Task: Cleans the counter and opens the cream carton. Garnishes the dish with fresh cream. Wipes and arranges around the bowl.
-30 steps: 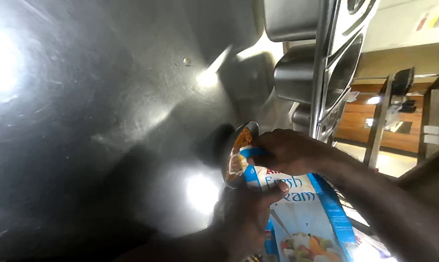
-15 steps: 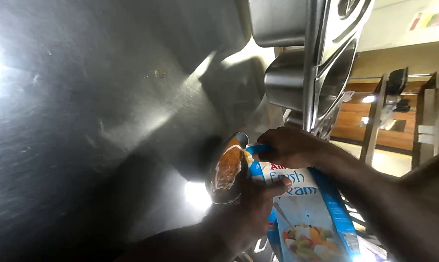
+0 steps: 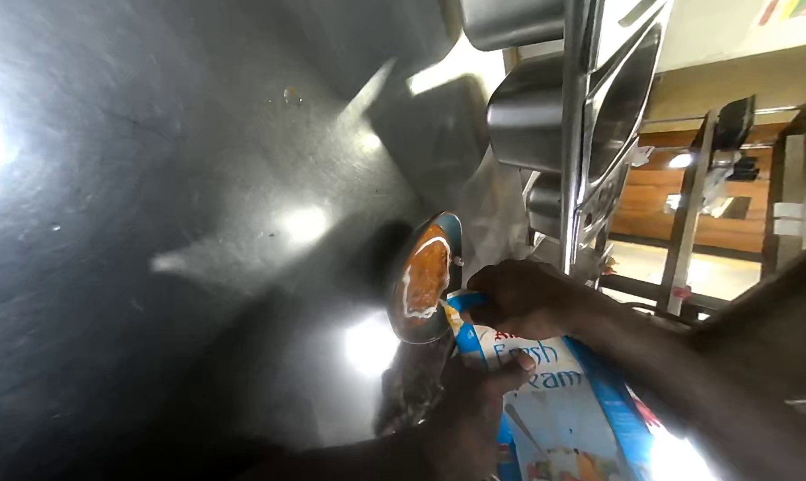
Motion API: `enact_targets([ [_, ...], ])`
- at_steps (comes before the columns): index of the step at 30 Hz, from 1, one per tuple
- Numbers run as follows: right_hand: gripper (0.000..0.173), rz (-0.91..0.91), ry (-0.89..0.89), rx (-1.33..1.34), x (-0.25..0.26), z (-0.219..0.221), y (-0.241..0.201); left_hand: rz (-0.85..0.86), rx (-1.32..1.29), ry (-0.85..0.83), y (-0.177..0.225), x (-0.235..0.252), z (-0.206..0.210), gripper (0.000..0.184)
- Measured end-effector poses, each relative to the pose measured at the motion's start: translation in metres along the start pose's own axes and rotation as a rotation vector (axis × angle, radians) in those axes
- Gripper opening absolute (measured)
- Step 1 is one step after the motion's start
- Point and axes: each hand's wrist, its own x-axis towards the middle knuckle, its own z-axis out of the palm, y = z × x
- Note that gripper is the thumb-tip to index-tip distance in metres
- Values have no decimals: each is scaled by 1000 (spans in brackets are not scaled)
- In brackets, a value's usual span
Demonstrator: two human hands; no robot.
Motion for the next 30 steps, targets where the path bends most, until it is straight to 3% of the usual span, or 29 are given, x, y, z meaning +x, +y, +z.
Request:
enact_targets([
  [8,35,-57,82,-95,-9,-15,-29,31,15,118,15,-16,-7,55],
  [13,32,-35,130,-148,-14,-38,-37,166,-2,128,27,-7,-3,46],
  [20,31,12,190,-126,-8,-56,-15,188,-9,35,44,16,14,59],
  [26,32,46,139,-113,5,-46,4,133,-35,31,34,30,22,40],
  [30,31,63,96,-100,8,-36,4,104,6,22,22,30,18,43],
])
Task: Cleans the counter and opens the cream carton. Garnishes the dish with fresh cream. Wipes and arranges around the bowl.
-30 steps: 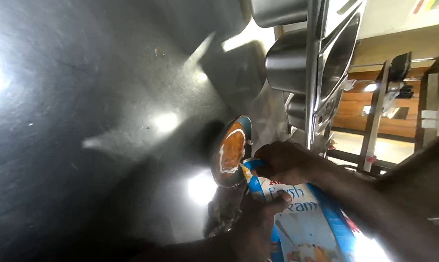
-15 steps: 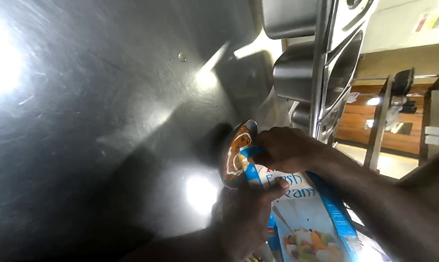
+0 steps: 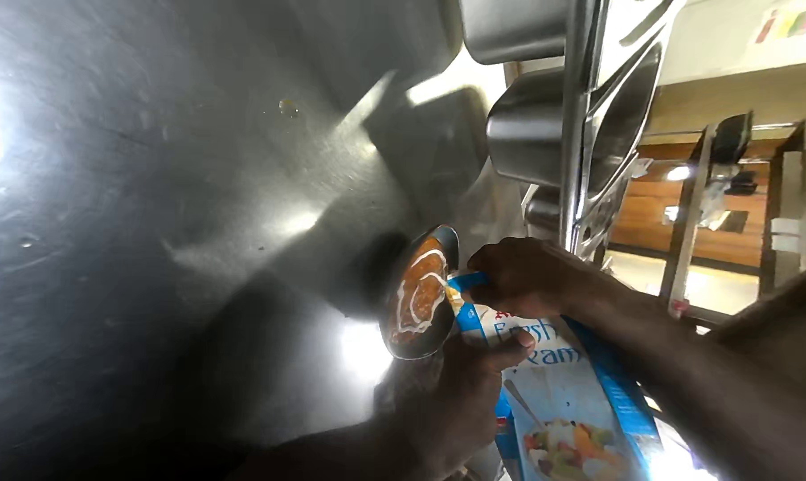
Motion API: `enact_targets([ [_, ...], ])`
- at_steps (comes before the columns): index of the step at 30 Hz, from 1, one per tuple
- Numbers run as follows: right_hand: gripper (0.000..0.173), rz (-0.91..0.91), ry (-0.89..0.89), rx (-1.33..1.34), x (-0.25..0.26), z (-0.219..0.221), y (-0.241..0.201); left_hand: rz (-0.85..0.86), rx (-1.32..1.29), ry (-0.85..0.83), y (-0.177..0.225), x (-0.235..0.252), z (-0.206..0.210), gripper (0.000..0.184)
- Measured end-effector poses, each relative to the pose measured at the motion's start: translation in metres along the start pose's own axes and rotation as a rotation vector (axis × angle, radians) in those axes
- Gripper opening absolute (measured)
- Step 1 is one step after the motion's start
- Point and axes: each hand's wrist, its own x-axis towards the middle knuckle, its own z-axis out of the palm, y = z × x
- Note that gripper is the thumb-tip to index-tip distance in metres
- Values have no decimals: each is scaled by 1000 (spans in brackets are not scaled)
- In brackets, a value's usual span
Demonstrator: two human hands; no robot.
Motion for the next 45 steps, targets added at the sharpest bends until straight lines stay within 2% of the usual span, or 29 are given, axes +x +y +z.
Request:
enact_targets([
  [13,34,-7,-29,-24,-11,20,-30,-73,-2,50,-14,-25,-22,47],
  [17,36,-45,32,-51,-19,13,-37,-46,11,73,-6,-32,-26,50],
  [19,34,-48,63,-64,-21,7,-39,25,6,62,-6,-27,-28,51],
  [25,33,-7,82,-8,-19,-5,-31,58,-1,25,6,-18,-21,47],
  [30,34,22,51,14,-14,5,-20,32,29,18,-2,-11,-17,42],
  [41,33,-19,35,16,-16,29,-24,-30,72,42,-22,-17,-30,57],
  [45,33,-26,55,3,-20,31,-25,-31,37,42,-21,-24,-27,48],
])
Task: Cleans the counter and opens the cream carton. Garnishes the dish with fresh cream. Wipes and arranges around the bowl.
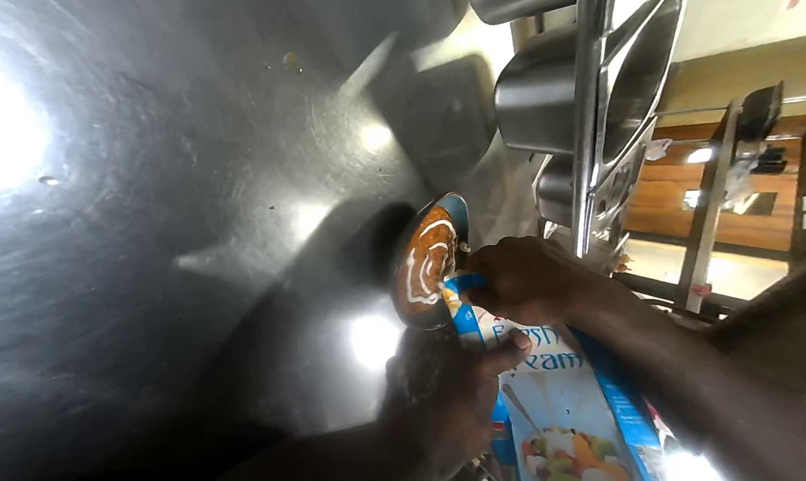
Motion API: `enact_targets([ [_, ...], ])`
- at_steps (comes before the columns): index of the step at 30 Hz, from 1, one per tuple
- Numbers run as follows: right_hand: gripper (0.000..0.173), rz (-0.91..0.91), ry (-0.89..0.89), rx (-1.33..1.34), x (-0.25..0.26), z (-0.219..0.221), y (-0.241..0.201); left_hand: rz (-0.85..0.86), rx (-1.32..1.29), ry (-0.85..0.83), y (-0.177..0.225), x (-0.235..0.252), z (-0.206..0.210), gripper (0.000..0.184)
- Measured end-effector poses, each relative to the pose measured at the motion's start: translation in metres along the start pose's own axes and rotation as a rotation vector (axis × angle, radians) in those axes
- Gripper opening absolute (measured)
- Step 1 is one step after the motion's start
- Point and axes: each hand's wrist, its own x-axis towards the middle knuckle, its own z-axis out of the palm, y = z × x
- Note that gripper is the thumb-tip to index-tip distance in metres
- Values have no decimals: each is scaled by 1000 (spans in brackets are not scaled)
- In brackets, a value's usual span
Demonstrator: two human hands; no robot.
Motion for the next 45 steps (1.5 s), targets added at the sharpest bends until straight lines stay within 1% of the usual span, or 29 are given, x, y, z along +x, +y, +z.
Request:
enact_targets([
  [5,30,14,29,-18,-4,-7,0,23,-29,-24,7,-3,5,43],
  [9,28,30,57,-13,-10,-18,4,85,-5,-17,14,2,13,43],
  [13,28,41,145,-31,-14,-29,14,109,20,-71,29,7,21,38],
  [15,29,53,132,-50,-12,-32,14,96,23,-68,30,7,22,35],
  [16,29,64,114,-42,-10,-29,12,99,18,-57,26,8,19,36],
  [19,31,82,15,-8,-5,-16,2,105,31,-34,7,11,6,46],
  [21,33,67,-34,1,-1,-7,-2,62,53,-16,0,7,-3,53],
  [23,33,59,-20,10,-3,0,-6,32,51,-5,-2,3,-6,52],
  [25,31,60,-7,14,-7,2,-9,28,42,8,-1,-1,-5,46],
  [29,32,65,-39,-6,-8,1,-11,20,28,8,0,-5,-3,39],
  [32,31,82,-34,-27,-9,-2,-16,34,17,8,-1,-5,-6,40],
  [36,31,80,16,-22,-8,-13,-19,90,34,18,10,-2,-8,43],
  [38,33,70,45,14,-4,-12,-11,82,75,0,16,3,-9,40],
  [40,36,21,65,108,2,-1,5,54,151,-1,20,6,-10,41],
  [41,37,-16,77,190,3,8,14,47,199,-2,19,8,-12,44],
  [43,33,-72,121,375,4,29,30,51,302,16,14,11,-17,52],
  [45,28,-99,200,543,1,54,37,72,434,46,7,16,-23,54],
])
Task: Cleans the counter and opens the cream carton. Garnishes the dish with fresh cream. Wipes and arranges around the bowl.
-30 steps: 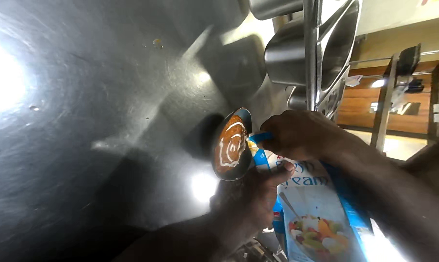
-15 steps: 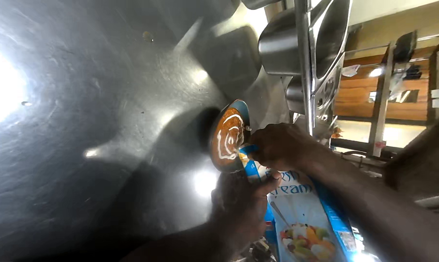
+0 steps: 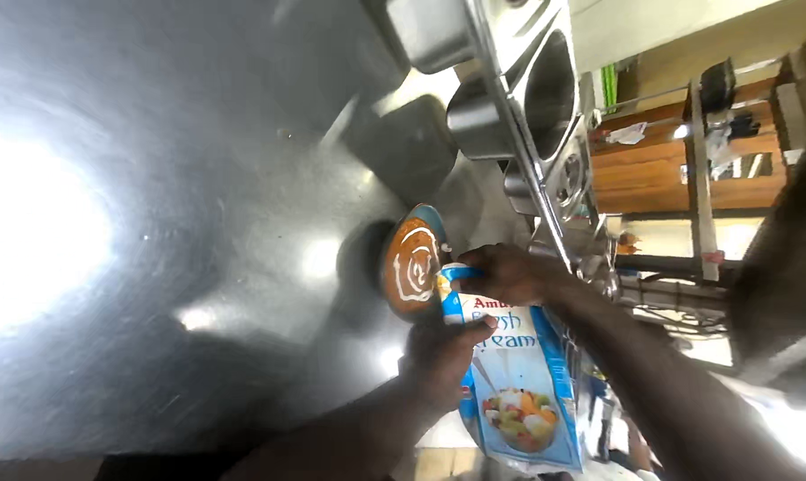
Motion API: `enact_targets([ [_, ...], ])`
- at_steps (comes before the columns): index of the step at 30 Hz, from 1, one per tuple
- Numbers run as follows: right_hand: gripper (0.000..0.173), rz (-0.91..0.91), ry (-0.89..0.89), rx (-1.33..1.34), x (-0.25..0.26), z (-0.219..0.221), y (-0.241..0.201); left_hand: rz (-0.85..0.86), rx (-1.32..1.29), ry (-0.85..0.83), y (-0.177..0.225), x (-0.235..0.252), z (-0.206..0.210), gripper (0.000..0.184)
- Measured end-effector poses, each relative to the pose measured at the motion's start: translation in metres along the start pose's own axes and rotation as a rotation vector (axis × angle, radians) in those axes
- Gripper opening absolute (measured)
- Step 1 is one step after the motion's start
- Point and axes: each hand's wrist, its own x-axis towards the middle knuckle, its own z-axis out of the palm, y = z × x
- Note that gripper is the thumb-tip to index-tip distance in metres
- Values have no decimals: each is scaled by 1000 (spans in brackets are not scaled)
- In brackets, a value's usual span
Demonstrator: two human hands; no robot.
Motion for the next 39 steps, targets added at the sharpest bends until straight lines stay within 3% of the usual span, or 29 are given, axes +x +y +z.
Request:
enact_targets([
  [4,21,-146,156,471,-19,39,40,103,361,60,0,-6,-2,62],
  [6,17,-297,271,760,-40,60,58,172,691,61,12,-23,2,68],
  [8,27,-484,456,974,-60,84,71,221,1000,72,30,-51,10,49],
  [9,39,-585,534,1054,-67,95,77,278,1096,68,37,-65,12,44],
  [12,72,-828,685,1322,-80,127,93,620,1158,82,48,-105,4,36],
  [14,67,-840,854,1562,-78,153,98,909,1111,155,61,-139,-10,29],
  [16,46,-611,1026,1680,-79,187,91,1102,941,242,79,-173,-27,24],
  [18,35,-321,1031,1533,-78,223,67,1284,808,462,105,-195,-46,39],
  [21,52,-24,760,1008,-67,273,10,1535,637,742,153,-190,-81,52],
  [22,50,56,765,832,-56,290,-11,1600,622,797,166,-182,-93,55],
  [24,30,164,1065,594,-25,323,-41,1675,728,842,185,-163,-119,58],
  [26,24,184,1210,533,-12,328,-42,1695,892,872,195,-146,-143,49],
  [31,27,136,1108,653,-22,315,-27,1650,955,844,202,-139,-150,48],
  [34,48,128,1204,684,-16,319,-25,1623,1041,833,204,-137,-162,52],
  [36,63,157,1158,647,-11,315,-25,1593,1035,837,204,-135,-167,54],
  [39,41,132,963,680,-13,302,-18,1544,1020,819,203,-136,-171,68],
])
